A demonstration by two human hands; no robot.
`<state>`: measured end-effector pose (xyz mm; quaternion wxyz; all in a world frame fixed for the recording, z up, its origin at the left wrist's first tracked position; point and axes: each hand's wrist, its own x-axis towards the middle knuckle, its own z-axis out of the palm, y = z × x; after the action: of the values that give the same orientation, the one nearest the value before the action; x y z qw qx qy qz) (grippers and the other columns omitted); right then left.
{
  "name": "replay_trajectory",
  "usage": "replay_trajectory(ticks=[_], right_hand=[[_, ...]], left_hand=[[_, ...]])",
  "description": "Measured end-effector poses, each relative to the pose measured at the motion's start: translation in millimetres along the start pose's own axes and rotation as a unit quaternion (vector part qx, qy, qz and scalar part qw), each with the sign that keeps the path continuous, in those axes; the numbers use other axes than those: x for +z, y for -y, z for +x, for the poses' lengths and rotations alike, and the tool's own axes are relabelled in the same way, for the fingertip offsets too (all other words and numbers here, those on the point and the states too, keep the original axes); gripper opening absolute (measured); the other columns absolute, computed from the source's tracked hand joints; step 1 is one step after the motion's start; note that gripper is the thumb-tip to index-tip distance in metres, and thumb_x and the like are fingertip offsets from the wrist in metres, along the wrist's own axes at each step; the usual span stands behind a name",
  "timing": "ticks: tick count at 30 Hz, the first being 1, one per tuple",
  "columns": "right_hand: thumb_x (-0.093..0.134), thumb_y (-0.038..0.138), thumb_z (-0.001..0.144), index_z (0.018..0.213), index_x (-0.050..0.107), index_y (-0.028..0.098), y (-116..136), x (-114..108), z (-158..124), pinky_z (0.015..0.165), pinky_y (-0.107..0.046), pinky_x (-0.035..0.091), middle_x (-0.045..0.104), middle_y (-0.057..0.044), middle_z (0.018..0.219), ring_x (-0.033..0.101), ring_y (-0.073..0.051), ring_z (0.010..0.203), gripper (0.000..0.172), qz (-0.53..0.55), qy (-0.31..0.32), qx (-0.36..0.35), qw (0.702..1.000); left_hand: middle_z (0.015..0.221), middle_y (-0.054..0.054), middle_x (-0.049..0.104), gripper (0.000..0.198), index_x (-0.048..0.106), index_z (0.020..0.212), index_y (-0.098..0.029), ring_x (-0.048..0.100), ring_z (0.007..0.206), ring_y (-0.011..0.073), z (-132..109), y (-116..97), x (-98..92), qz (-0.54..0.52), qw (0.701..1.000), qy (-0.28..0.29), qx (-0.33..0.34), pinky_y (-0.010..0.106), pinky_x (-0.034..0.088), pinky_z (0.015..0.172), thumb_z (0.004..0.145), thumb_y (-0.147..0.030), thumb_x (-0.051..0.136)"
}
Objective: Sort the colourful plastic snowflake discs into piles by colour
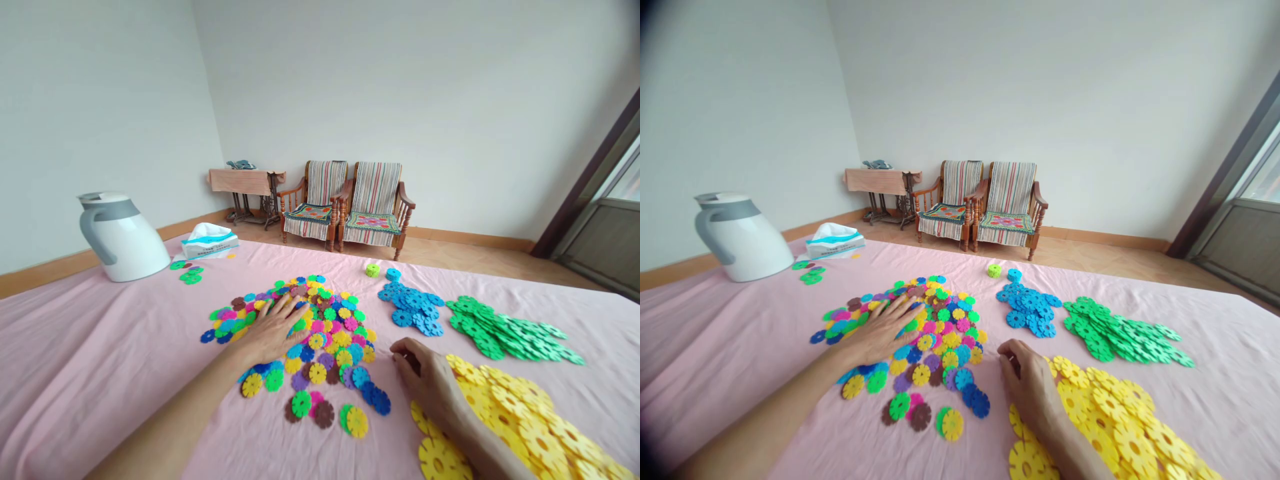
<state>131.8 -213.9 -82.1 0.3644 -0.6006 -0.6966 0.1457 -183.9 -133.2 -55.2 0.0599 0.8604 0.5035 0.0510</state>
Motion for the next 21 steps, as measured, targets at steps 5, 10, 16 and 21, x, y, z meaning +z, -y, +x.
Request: replay_trajectory(ticks=[5, 10, 16, 21], right_hand=[[0.045, 0.031, 0.083, 0.082, 0.063, 0.021, 1, 0, 0, 0.052, -0.026, 0.038, 0.063, -0.001, 0.064, 0.052, -0.015, 0.053, 0.021, 0.005, -0.006, -0.001, 1.0], [0.043, 0.03, 0.085, 0.083, 0.062, 0.021, 2, -2, -1, 0.053, -0.027, 0.039, 0.063, -0.001, 0.066, 0.054, -0.015, 0.055, 0.021, -0.003, 0.004, -0.006, 1.0], [0.044, 0.029, 0.085, 0.084, 0.061, 0.021, 1, -1, -2, 0.055, -0.026, 0.04, 0.063, 0.0, 0.067, 0.056, -0.015, 0.057, 0.019, 0.0, 0.01, 0.001, 1.0], [0.044, 0.03, 0.086, 0.084, 0.06, 0.021, -3, 1, -2, 0.054, -0.026, 0.04, 0.064, 0.0, 0.067, 0.056, -0.016, 0.056, 0.019, 0.003, 0.019, 0.008, 1.0]], left_hand=[[0.153, 0.011, 0.027, 0.055, 0.033, 0.144, -0.027, 0.019, 0.141, 0.033, 7, 23, 14.0, 0.05, 0.991, -0.083, -0.092, 0.061, 0.012, 0.108, 0.095, -0.052, 0.028], [0.148, 0.017, 0.035, 0.056, 0.042, 0.139, -0.014, 0.028, 0.137, 0.0361, 11, 14, 15.1, 0.056, 0.986, -0.094, -0.128, 0.058, 0.02, 0.107, 0.095, -0.047, 0.031], [0.154, 0.008, 0.024, 0.062, 0.031, 0.144, -0.033, 0.017, 0.142, 0.0326, -2, -30, 5.5, -0.02, 0.999, -0.003, 0.042, 0.059, 0.015, 0.11, 0.09, -0.065, 0.028], [0.155, 0.006, 0.024, 0.064, 0.031, 0.144, -0.036, 0.017, 0.142, 0.032, -9, -54, -2.5, -0.055, 0.989, 0.035, 0.131, 0.057, 0.015, 0.111, 0.088, -0.068, 0.03]])
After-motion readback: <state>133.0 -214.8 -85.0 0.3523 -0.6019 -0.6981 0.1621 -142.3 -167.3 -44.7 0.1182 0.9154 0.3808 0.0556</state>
